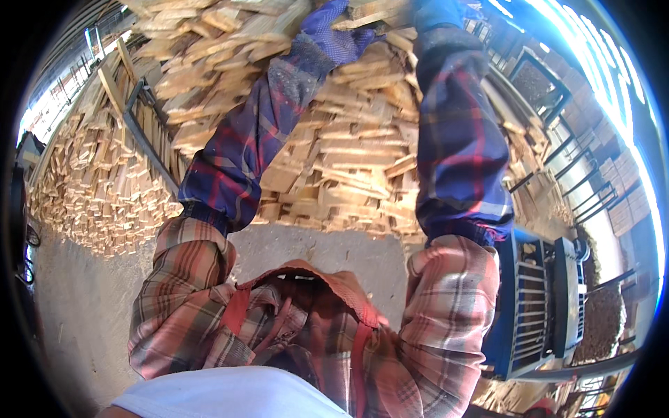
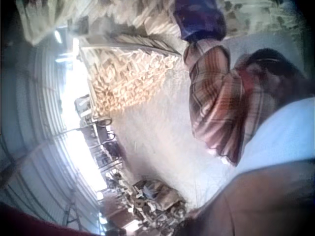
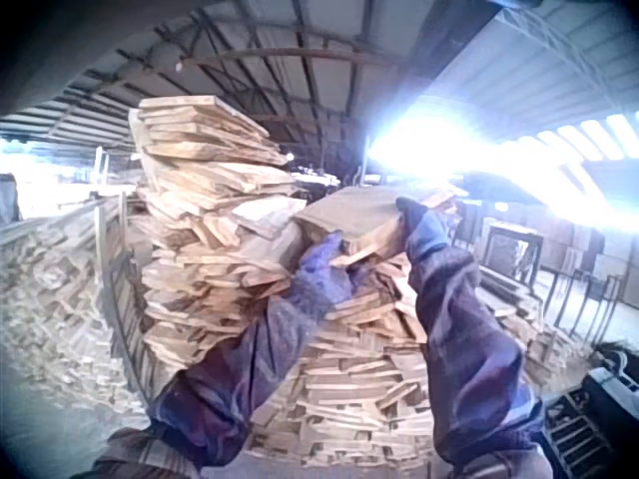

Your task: The person picks up wooden planks from a large pile and feeds them one by one into a blue industrial machine. They guide the wood through the mechanism and then move to the next piece, repeating the process.

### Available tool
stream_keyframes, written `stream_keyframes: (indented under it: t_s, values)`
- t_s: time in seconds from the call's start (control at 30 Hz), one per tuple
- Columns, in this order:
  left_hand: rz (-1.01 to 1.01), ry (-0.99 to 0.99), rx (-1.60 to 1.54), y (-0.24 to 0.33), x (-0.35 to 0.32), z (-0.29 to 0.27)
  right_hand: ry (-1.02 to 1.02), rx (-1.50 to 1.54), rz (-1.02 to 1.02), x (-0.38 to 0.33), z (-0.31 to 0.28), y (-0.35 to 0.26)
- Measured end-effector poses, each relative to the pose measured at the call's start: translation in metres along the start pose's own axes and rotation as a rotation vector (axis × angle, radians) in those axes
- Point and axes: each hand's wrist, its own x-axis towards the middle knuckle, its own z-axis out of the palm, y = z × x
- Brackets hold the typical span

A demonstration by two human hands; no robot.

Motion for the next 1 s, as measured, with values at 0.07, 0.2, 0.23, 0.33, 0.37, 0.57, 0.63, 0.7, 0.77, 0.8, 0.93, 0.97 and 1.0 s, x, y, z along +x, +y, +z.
stream_keyframes:
  t_s: [0.07, 0.2, 0.23, 0.33, 0.37, 0.57, 0.63, 0.7, 0.77, 0.8, 0.93, 0.97, 1.0]
  values:
    - [0.027, 0.003, -0.103, -0.011, -0.042, 0.018, -0.01, 0.055, 0.042, -0.033, -0.013, -0.003]
    - [-0.013, 0.025, 0.132, -0.015, -0.119, 0.024, -0.043, 0.248, 0.119, -0.127, -0.03, -0.013]
    - [-0.148, 0.229, -0.014, -0.02, -0.16, 0.059, -0.05, 0.237, 0.06, -0.184, -0.04, -0.022]
    - [-0.231, 0.249, -0.002, -0.027, -0.224, 0.09, 0.182, 0.057, -0.058, -0.297, -0.033, -0.066]
    - [-0.259, 0.168, -0.019, -0.031, -0.236, 0.098, 0.24, 0.037, -0.024, -0.317, -0.052, -0.067]
    - [-0.09, 0.171, 0.218, -0.048, -0.207, -0.044, 0.454, -0.083, -0.004, -0.47, -0.111, -0.049]
    - [-0.143, 0.378, 0.312, -0.061, -0.214, -0.071, 0.525, 0.222, 0.019, -0.524, -0.118, -0.055]
    - [-0.273, 0.519, 0.391, -0.116, -0.252, -0.098, 0.551, 0.148, 0.072, -0.59, -0.159, -0.057]
    - [-0.369, 0.612, 0.504, -0.139, -0.31, -0.12, 0.624, 0.166, 0.212, -0.635, -0.19, -0.063]
    - [-0.441, 0.662, 0.546, -0.157, -0.344, -0.13, 0.699, 0.268, 0.338, -0.662, -0.204, -0.071]
    - [-0.781, 0.788, 0.627, -0.232, -0.441, -0.16, 0.759, 0.137, 0.462, -0.721, -0.283, -0.044]
    - [-0.867, 0.801, 0.643, -0.258, -0.459, -0.158, 0.863, 0.201, 0.497, -0.738, -0.305, -0.042]
    - [-0.926, 0.82, 0.657, -0.276, -0.476, -0.158, 0.857, 0.186, 0.541, -0.756, -0.33, -0.033]
